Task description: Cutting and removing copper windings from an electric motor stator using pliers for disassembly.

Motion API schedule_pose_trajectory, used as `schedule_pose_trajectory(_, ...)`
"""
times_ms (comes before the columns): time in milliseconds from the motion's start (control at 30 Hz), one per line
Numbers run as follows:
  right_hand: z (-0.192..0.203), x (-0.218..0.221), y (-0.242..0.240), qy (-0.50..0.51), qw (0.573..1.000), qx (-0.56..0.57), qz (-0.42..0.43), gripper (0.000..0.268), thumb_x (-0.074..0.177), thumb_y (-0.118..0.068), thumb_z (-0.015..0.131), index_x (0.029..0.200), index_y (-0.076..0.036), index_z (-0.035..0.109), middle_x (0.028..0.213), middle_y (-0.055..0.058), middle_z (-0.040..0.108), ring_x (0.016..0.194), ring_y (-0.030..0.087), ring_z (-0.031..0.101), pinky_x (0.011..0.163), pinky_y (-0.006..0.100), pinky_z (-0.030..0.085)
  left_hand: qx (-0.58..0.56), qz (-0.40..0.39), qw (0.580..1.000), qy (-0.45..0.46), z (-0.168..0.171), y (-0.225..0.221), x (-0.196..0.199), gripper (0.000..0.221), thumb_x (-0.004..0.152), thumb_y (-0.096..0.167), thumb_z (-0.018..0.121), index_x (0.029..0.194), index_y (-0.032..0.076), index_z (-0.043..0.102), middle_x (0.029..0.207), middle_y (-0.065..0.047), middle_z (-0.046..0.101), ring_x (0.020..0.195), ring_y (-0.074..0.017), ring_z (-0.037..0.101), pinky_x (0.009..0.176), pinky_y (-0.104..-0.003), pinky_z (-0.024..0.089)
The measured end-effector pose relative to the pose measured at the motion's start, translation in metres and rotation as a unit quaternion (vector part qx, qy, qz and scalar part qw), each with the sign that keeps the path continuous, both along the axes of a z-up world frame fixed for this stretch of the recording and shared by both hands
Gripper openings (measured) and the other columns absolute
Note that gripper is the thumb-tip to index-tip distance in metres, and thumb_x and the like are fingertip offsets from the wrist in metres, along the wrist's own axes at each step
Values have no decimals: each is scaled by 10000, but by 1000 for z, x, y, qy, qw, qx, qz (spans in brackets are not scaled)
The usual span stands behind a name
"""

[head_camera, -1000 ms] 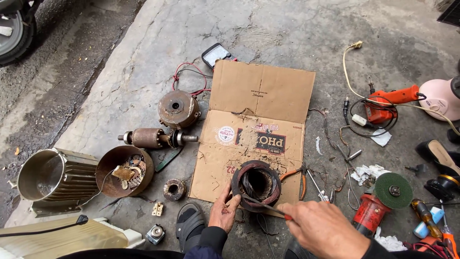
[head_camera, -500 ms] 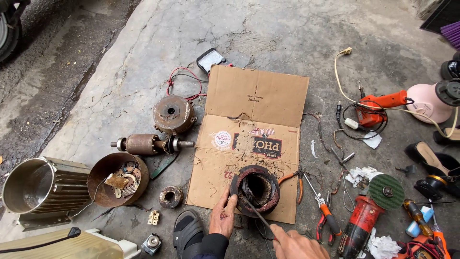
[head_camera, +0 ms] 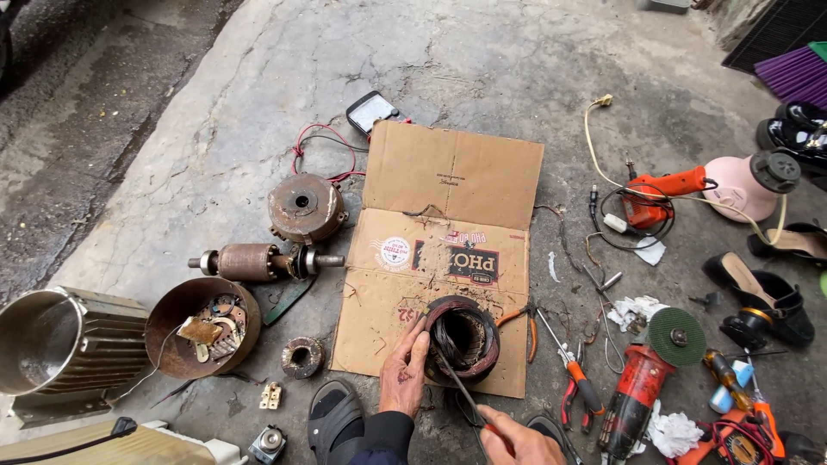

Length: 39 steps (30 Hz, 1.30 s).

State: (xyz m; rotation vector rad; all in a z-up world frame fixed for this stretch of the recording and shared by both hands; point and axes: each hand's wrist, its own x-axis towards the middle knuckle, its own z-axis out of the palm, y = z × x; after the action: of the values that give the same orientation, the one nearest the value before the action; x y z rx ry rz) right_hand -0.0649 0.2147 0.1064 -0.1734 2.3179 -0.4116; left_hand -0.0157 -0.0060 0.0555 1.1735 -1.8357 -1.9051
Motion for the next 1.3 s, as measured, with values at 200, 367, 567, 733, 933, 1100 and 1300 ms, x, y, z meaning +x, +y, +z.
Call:
schedule_pose_trajectory(200, -36, 13, 7, 55, 994, -72, -58, 434, 862, -290, 823, 1266, -433, 892, 951, -194, 985, 662, -40, 846, 684, 110, 643, -11, 8, 1000, 5, -14, 4, 0, 531, 990, 346, 718, 1474, 128, 738, 1673, -69, 623, 1545, -204, 591, 1218, -336, 509)
schedule_pose_trajectory(367, -26, 22, -1, 69, 990, -89, -89, 463, 850, -209, 805, 1266, -385, 907, 920, -120, 980, 768, -22, 894, 774, 121, 663, -102, 13, 995, -15, -17, 13, -2, 457, 1019, 277, 667, 1453, 162, 750, 1635, -55, 653, 1489, -203, 644, 1163, -320, 544)
schedule_pose_trajectory(567, -44, -25, 71, -68, 982, -175, -19, 499, 970, -385, 741, 1454, -273, 798, 1274, -32, 951, 1269, 34, 872, 1127, 233, 584, -136, 34, 990, -35, -16, 18, -3, 400, 1001, 282, 684, 1367, 152, 781, 1591, -24, 695, 1401, -213, 713, 1092, -326, 584)
schedule_pose_trajectory(733, -6, -22, 49, -78, 961, -169, -204, 546, 950, -66, 702, 1479, -118, 828, 1038, 135, 961, 931, 175, 875, 856, 255, 578, -66, 48, 994, -66, -9, 17, -4, 396, 978, 332, 699, 1332, 188, 806, 1532, -36, 745, 1370, -217, 744, 1086, -325, 601)
schedule_pose_trajectory(933, 13, -8, -9, -45, 927, -197, -317, 546, 989, -23, 620, 1521, -5, 745, 741, 296, 823, 620, 316, 759, 594, 307, 418, -63, 41, 995, -58, -11, 16, -4, 415, 940, 252, 729, 1342, 175, 796, 1654, -38, 630, 1481, -233, 645, 1161, -335, 537)
schedule_pose_trajectory(1100, 4, -9, -21, -59, 928, -184, -319, 516, 1060, -11, 626, 1569, -47, 701, 726, 261, 785, 374, 192, 465, 363, 285, 280, -78, 27, 995, -63, -18, 16, -5, 417, 942, 235, 721, 1349, 169, 787, 1671, -56, 602, 1495, -240, 624, 1176, -348, 525)
schedule_pose_trajectory(1300, 112, -58, -42, -1, 990, 132, 49, 513, 1088, -358, 604, 1597, -420, 607, 981, 41, 896, 568, 64, 667, 536, 184, 636, -73, 23, 995, -71, -18, 16, -5, 440, 924, 217, 705, 1356, 213, 787, 1680, -66, 589, 1478, -245, 640, 1150, -353, 553)
